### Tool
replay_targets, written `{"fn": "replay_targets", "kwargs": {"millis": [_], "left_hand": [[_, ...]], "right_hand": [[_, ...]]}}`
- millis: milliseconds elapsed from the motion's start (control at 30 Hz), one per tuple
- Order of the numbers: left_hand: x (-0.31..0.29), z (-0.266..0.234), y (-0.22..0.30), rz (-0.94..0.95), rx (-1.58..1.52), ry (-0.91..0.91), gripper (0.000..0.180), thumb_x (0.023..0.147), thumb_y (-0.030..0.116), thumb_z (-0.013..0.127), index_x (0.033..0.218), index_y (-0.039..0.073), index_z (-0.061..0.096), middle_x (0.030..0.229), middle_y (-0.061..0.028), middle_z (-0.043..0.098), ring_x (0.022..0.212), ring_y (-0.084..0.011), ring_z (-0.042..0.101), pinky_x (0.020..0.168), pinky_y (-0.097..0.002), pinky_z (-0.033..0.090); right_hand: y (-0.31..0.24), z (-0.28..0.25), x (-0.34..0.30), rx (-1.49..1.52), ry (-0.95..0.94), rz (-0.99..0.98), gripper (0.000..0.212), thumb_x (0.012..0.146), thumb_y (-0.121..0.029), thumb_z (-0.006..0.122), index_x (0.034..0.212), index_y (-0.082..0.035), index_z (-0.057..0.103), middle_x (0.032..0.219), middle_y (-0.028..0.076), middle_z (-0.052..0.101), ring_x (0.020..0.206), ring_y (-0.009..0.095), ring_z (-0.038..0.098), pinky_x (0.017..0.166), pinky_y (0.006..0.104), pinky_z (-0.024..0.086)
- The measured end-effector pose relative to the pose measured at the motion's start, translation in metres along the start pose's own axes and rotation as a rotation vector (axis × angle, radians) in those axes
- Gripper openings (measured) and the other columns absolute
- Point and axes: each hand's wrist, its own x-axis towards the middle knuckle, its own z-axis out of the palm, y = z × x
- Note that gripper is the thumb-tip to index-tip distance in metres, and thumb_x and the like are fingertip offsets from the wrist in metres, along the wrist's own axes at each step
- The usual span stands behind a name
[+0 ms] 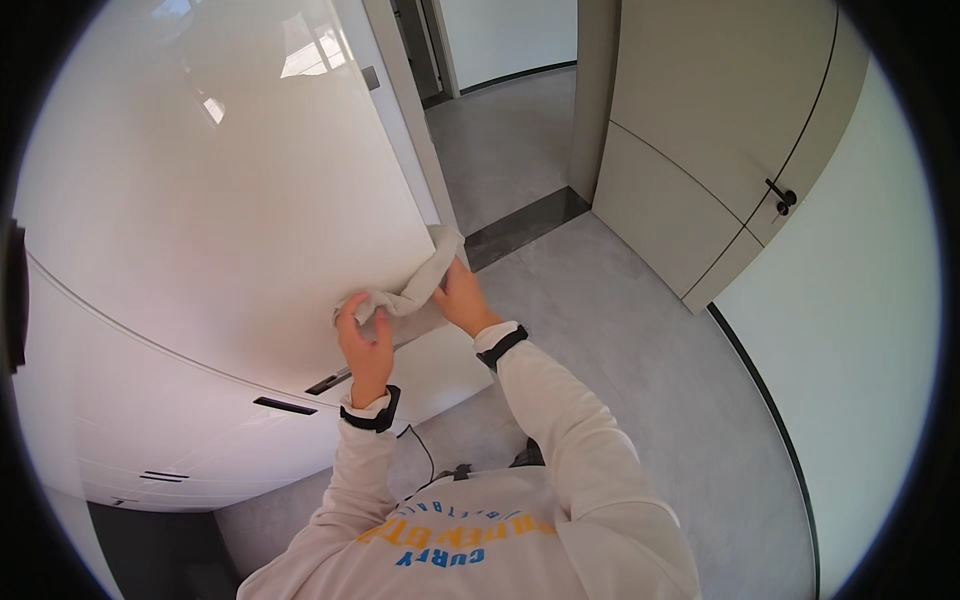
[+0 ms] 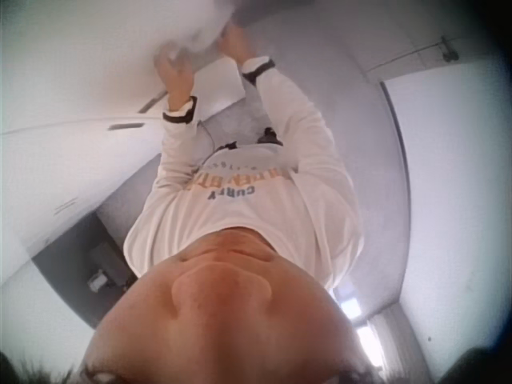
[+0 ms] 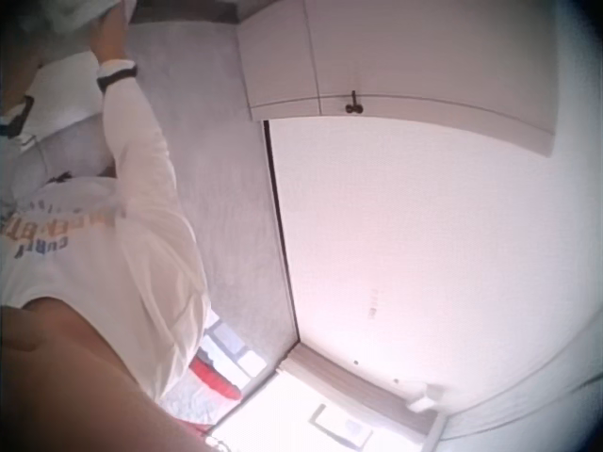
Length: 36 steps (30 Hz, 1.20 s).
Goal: The person wipes the doors and handles of a white wardrobe using a cloth, wipes the top of a gray ledge, and folds the cloth on a bedside table.
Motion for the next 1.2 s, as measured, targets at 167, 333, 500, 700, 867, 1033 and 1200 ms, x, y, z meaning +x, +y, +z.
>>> {"fn": "replay_targets", "kwargs": {"millis": [167, 333, 500, 700, 867, 1033, 1200], "left_hand": [[0.005, 0.019, 0.016, -0.053, 0.154, 0.136, 0.03, 0.083, 0.004, 0.063, 0.112, 0.002, 0.059, 0.108, -0.015, 0.061, 0.099, -0.0309, 0.056, 0.087, -0.0389, 0.044], [0.004, 0.039, 0.032, -0.167, 0.096, 0.106, 0.024, 0.086, 0.003, 0.061, 0.11, 0.001, 0.058, 0.106, -0.0132, 0.061, 0.099, -0.0257, 0.056, 0.089, -0.0344, 0.043], [-0.002, 0.042, 0.027, -0.241, 0.019, 0.028, 0.016, 0.094, 0.008, 0.057, 0.109, 0.002, 0.056, 0.104, -0.0091, 0.06, 0.095, -0.0163, 0.056, 0.086, -0.0279, 0.044], [0.008, 0.021, 0.035, -0.411, -0.27, 0.242, 0.015, 0.098, 0.013, 0.055, 0.108, 0.003, 0.053, 0.098, -0.0082, 0.06, 0.089, -0.0117, 0.057, 0.081, -0.0237, 0.045], [0.017, 0.017, 0.049, -0.337, -0.368, 0.255, 0.019, 0.099, 0.015, 0.054, 0.112, 0.003, 0.049, 0.106, -0.0088, 0.058, 0.093, -0.0143, 0.058, 0.084, -0.0264, 0.047], [0.027, 0.02, 0.062, -0.277, -0.421, 0.262, 0.022, 0.099, 0.013, 0.054, 0.117, 0.002, 0.049, 0.11, -0.0102, 0.058, 0.098, -0.0168, 0.059, 0.089, -0.0279, 0.045], [0.044, 0.027, 0.069, -0.1, -0.298, 0.14, 0.039, 0.098, 0.008, 0.05, 0.135, 0.004, 0.038, 0.122, -0.0105, 0.052, 0.104, -0.0169, 0.053, 0.095, -0.0312, 0.041]], "right_hand": [[0.008, -0.023, -0.003, -0.029, -0.324, 0.061, 0.052, 0.084, -0.015, 0.067, 0.128, 0.001, 0.045, 0.114, 0.022, 0.06, 0.101, 0.039, 0.061, 0.087, 0.0424, 0.049], [0.035, -0.04, -0.015, -0.107, -0.371, -0.1, 0.058, 0.08, -0.014, 0.071, 0.131, -0.001, 0.045, 0.126, 0.024, 0.051, 0.116, 0.041, 0.051, 0.096, 0.0441, 0.044], [0.033, -0.031, -0.018, -0.016, -0.341, -0.072, 0.075, 0.075, -0.018, 0.076, 0.135, 0.003, 0.036, 0.131, 0.028, 0.044, 0.121, 0.044, 0.045, 0.1, 0.0452, 0.04], [-0.017, -0.034, 0.013, 0.193, -0.297, -0.145, 0.087, 0.073, -0.017, 0.076, 0.141, 0.004, 0.027, 0.138, 0.027, 0.038, 0.128, 0.043, 0.04, 0.107, 0.045, 0.034], [-0.065, -0.04, 0.043, 0.179, -0.205, -0.272, 0.095, 0.073, -0.018, 0.077, 0.146, 0.005, 0.02, 0.146, 0.028, 0.031, 0.137, 0.042, 0.03, 0.113, 0.0442, 0.028], [-0.085, -0.036, 0.068, 0.254, -0.151, -0.256, 0.076, 0.083, -0.01, 0.067, 0.144, 0.003, 0.024, 0.131, 0.021, 0.048, 0.125, 0.031, 0.047, 0.103, 0.0381, 0.037], [-0.079, -0.039, 0.094, 0.387, -0.294, -0.204, 0.08, 0.086, -0.016, 0.065, 0.144, 0.011, 0.018, 0.142, 0.03, 0.037, 0.13, 0.042, 0.041, 0.108, 0.0399, 0.033]]}}
